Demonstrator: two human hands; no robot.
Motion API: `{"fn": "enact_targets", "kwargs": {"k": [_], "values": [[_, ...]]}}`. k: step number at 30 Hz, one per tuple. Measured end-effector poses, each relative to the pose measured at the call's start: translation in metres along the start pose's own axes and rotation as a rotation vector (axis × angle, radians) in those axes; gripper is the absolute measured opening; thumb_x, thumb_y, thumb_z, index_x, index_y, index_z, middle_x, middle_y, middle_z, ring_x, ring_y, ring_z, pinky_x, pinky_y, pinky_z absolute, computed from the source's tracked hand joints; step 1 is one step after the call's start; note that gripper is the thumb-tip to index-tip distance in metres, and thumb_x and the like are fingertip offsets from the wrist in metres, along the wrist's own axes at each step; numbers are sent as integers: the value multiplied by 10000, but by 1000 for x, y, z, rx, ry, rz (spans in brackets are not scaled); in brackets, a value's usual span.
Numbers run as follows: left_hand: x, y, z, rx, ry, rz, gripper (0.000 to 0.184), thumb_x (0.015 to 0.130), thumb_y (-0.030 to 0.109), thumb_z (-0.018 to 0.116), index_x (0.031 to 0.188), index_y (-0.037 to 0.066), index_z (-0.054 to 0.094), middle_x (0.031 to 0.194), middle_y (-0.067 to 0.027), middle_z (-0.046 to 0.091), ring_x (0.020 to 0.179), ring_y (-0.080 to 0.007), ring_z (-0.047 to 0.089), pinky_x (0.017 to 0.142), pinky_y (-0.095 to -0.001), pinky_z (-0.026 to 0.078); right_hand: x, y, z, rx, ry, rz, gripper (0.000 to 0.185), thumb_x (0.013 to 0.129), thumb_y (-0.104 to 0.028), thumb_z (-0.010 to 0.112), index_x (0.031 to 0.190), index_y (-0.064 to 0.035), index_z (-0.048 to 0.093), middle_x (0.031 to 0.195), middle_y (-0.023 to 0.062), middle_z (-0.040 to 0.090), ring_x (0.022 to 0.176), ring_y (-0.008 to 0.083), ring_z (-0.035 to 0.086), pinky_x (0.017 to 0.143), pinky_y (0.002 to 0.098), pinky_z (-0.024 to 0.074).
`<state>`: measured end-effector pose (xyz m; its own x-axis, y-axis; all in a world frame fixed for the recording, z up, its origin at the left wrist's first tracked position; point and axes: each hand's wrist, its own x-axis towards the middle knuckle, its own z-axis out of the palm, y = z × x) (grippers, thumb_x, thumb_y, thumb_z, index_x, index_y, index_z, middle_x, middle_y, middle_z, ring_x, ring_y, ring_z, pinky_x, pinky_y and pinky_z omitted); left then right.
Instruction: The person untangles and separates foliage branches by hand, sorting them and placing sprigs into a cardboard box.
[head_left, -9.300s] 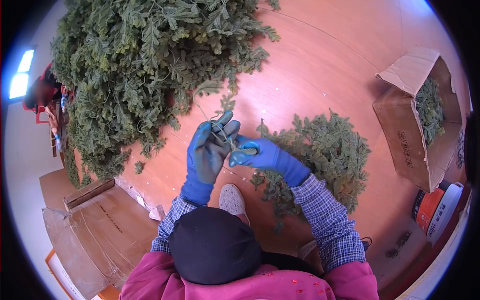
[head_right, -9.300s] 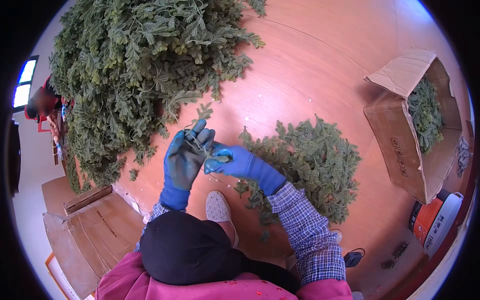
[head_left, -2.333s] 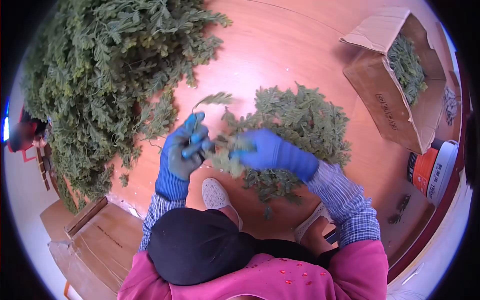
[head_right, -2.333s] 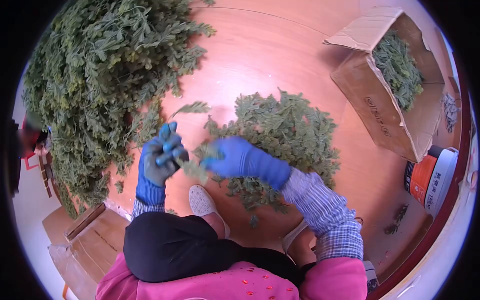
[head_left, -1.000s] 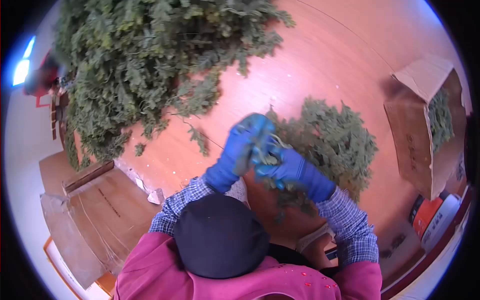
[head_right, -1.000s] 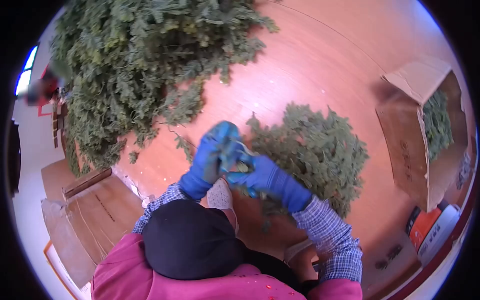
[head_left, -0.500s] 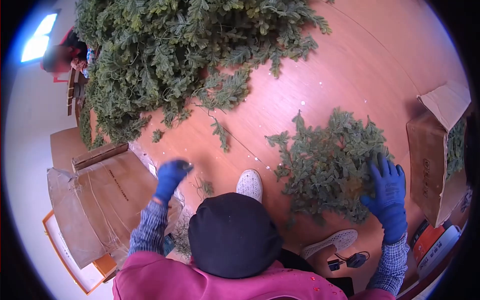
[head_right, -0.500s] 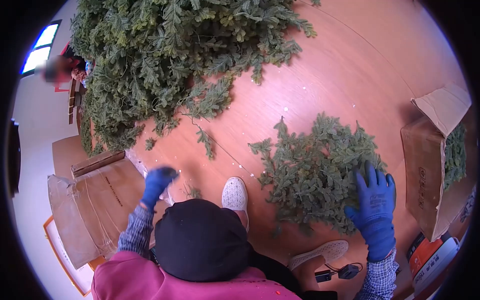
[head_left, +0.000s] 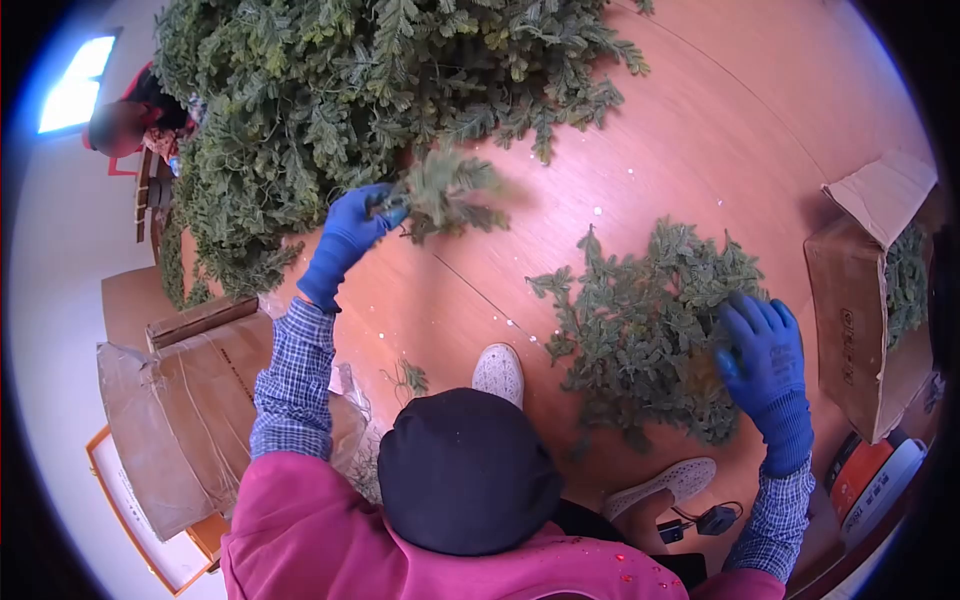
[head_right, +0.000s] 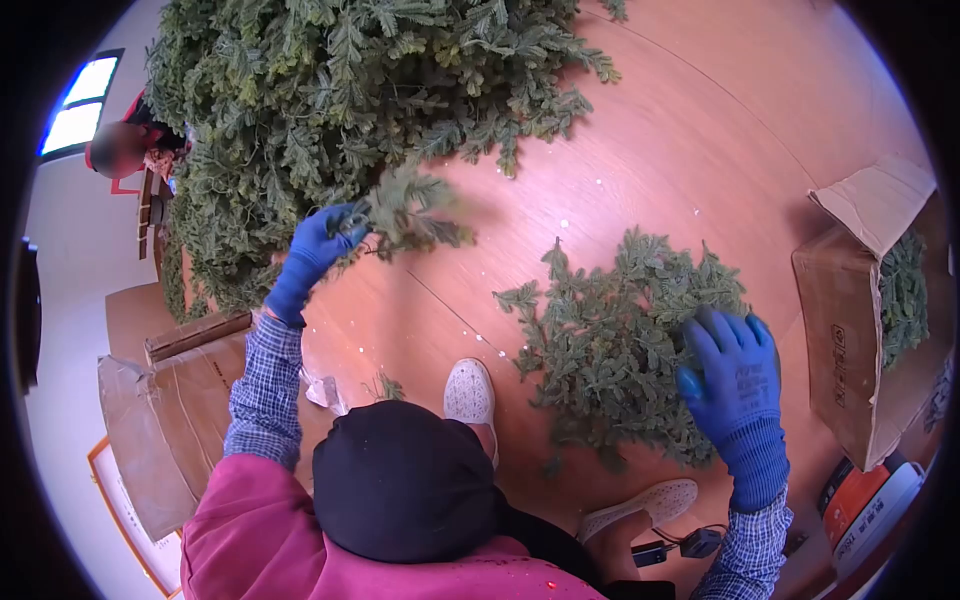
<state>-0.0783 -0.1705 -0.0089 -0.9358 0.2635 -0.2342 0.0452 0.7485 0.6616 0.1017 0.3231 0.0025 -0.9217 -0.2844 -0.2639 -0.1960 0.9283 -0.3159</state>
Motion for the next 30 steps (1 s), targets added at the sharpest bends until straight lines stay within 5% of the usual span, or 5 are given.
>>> {"fn": "enact_targets", "kwargs": {"k": [1,15,21,23,30], "values": [[-2,12,-7,374,-6,108,403,836,243,709,1160,14,637,1027,-68,682,879,-148,641,789,-263,503,6,0,-1,5,13,2,516,731,-198,656,1217,-81,527,1256,122,523,1179,304,480,1075,495,291],[-11,125,21,-706,-394,-24,515,825,431,710,968,-55,613,786,-149,666,697,-227,648,712,-344,531,158,-69,-42,591,626,-632,601,786,-202,720,1346,-117,519,1347,136,535,1123,298,588,967,394,457],[-2,123,58,-1266,-546,156,465,940,463,507,838,10,524,578,-66,520,592,-211,605,737,-402,557,179,-61,-14,1169,-497,-472,629,873,-406,651,1367,-62,469,1223,152,611,1064,204,618,875,336,521],[-4,114,68,-1356,-576,175,459,957,465,449,774,44,458,519,-34,449,567,-199,596,748,-403,557,178,-45,9,1984,-770,-360,573,880,-298,669,1343,-16,483,1161,120,641,996,168,637,838,284,535],[-4,125,81,-680,-357,-153,561,907,353,550,1272,-72,524,530,21,438,518,-72,505,652,-251,518,159,-35,1,1352,-176,-439,439,839,-216,722,1214,-17,610,1191,105,632,1096,183,571,969,335,447]]}}
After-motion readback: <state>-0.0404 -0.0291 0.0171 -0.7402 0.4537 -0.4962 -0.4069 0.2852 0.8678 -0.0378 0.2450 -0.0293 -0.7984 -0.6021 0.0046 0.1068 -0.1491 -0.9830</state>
